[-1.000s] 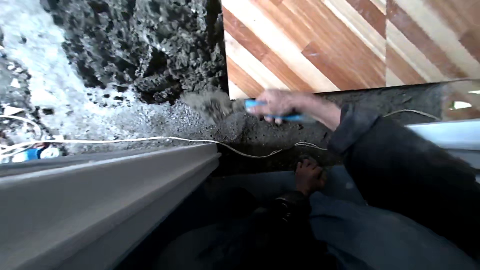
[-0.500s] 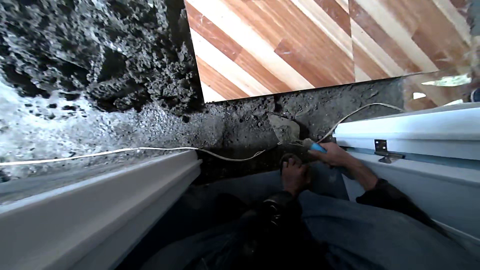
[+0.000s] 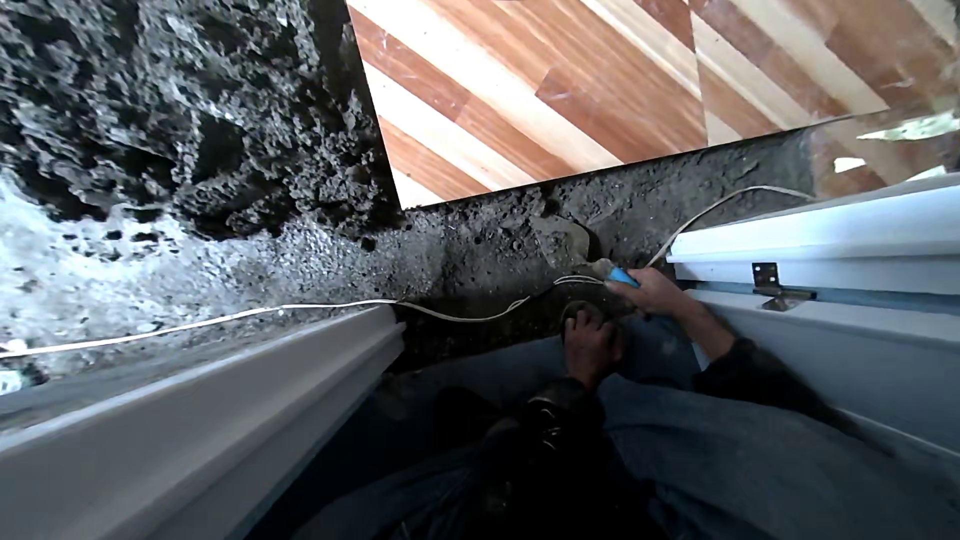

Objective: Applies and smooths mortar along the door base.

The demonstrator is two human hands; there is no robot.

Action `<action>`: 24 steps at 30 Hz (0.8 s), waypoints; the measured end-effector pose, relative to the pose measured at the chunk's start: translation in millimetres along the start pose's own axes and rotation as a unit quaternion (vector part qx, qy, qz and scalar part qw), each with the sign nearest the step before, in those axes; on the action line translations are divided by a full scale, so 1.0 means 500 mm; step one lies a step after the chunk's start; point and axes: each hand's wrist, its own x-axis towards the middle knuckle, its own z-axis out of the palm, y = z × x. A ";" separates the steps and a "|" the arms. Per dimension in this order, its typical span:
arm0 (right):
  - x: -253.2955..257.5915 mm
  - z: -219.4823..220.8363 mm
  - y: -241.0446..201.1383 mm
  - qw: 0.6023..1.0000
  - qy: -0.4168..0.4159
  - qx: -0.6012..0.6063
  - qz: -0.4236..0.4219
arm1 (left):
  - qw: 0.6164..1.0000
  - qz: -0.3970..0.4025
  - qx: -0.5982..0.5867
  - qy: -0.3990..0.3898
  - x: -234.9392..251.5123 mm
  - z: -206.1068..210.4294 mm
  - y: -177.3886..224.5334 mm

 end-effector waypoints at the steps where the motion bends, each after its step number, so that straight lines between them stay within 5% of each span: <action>1: -0.001 0.000 -0.001 1.000 -0.001 -0.002 0.005 | 1.000 0.000 0.001 -0.003 0.000 -0.001 0.000; 15: 0.007 0.012 -0.017 0.983 0.131 -0.108 -0.061 | 1.000 -0.001 -0.003 -0.001 -0.001 0.002 0.000; 24: 0.007 0.009 0.011 0.976 0.145 -0.146 -0.074 | 1.000 -0.002 -0.007 0.021 -0.001 0.005 0.001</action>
